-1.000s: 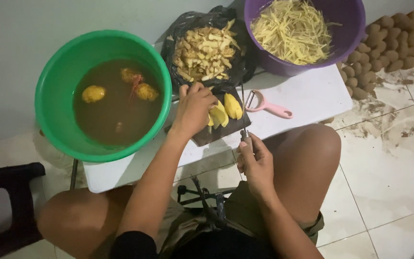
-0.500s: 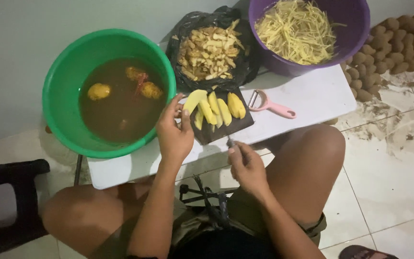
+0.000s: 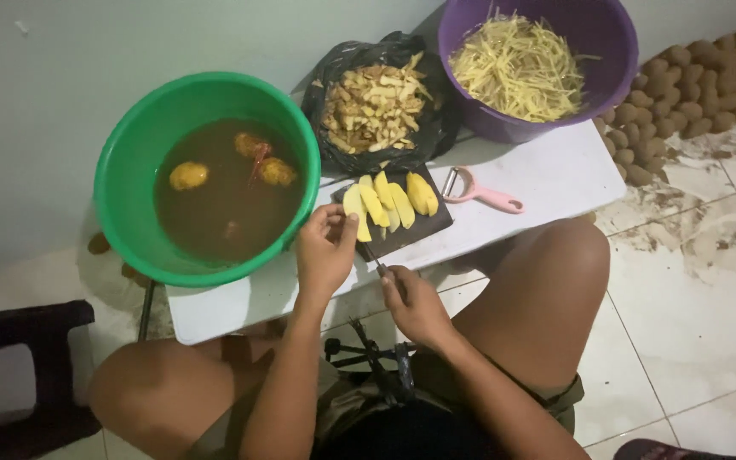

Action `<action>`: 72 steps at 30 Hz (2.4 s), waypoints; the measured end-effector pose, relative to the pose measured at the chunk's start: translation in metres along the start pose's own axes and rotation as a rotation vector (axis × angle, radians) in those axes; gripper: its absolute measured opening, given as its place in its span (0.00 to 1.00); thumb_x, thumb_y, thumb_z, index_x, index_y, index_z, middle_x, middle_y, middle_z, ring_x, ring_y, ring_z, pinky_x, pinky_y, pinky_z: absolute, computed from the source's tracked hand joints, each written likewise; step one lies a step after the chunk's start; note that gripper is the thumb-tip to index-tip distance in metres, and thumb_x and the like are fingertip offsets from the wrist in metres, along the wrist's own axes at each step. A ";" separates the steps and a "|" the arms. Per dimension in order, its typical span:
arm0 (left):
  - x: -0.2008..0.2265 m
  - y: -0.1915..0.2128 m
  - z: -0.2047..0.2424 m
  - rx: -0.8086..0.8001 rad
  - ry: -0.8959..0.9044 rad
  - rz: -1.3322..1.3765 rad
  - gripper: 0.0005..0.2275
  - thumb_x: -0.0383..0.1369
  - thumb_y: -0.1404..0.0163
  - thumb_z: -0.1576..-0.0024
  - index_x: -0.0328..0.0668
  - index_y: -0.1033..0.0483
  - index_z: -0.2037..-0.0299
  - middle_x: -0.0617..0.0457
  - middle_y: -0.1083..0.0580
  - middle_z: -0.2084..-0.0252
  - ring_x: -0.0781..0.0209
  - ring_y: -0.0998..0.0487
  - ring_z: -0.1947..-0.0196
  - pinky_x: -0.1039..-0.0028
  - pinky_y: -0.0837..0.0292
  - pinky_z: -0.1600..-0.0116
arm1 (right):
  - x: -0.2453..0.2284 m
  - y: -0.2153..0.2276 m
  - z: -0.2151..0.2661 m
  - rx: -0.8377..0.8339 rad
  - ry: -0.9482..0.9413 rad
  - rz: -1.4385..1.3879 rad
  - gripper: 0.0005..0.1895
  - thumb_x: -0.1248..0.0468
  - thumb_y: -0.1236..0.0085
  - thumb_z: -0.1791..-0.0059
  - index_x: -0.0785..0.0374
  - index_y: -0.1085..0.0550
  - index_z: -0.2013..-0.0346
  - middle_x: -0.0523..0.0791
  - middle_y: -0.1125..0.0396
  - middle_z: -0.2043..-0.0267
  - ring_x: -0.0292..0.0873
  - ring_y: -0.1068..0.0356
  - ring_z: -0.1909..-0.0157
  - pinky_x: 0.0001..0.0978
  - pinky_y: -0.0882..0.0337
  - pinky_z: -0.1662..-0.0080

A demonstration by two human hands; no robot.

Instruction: Slicing peeled potatoes into thin strips using a knife on a cutting board while sitting on the floor.

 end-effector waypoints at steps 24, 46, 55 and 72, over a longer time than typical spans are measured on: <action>0.024 -0.070 -0.057 -0.128 -0.317 -0.935 0.12 0.35 0.44 0.47 0.39 0.17 0.57 0.43 0.21 0.63 0.40 0.19 0.59 0.54 0.29 0.55 | -0.012 0.060 0.009 0.388 -0.038 -0.477 0.21 0.60 0.58 0.43 0.74 0.27 0.45 0.53 0.34 0.75 0.42 0.37 0.87 0.35 0.36 0.81; 0.020 -0.119 -0.059 -0.502 -0.672 -1.090 0.21 0.42 0.38 0.48 0.42 0.20 0.46 0.37 0.25 0.49 0.43 0.31 0.40 0.51 0.49 0.32 | -0.006 0.062 0.005 0.370 0.023 -0.590 0.19 0.63 0.57 0.43 0.75 0.29 0.43 0.50 0.37 0.75 0.41 0.39 0.88 0.32 0.38 0.82; -0.008 -0.128 -0.072 -0.336 -1.000 -1.166 0.20 0.51 0.40 0.53 0.52 0.17 0.55 0.43 0.24 0.57 0.47 0.26 0.47 0.52 0.46 0.30 | 0.001 0.062 0.005 0.388 0.037 -0.638 0.20 0.60 0.56 0.43 0.73 0.28 0.44 0.49 0.37 0.76 0.40 0.39 0.88 0.32 0.38 0.82; -0.003 -0.133 -0.075 -0.300 -1.283 -0.933 0.07 0.28 0.50 0.41 0.35 0.20 0.58 0.44 0.23 0.57 0.50 0.25 0.49 0.54 0.41 0.33 | 0.003 0.065 0.003 0.391 0.078 -0.701 0.18 0.60 0.57 0.42 0.72 0.28 0.47 0.50 0.35 0.75 0.41 0.39 0.88 0.30 0.41 0.84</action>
Point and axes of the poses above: each hand's wrist, its own z-axis away from the middle knuckle, its own y-axis out of the back of the hand, x = y × z, the point moved 1 cm from there along -z, towards the middle knuckle
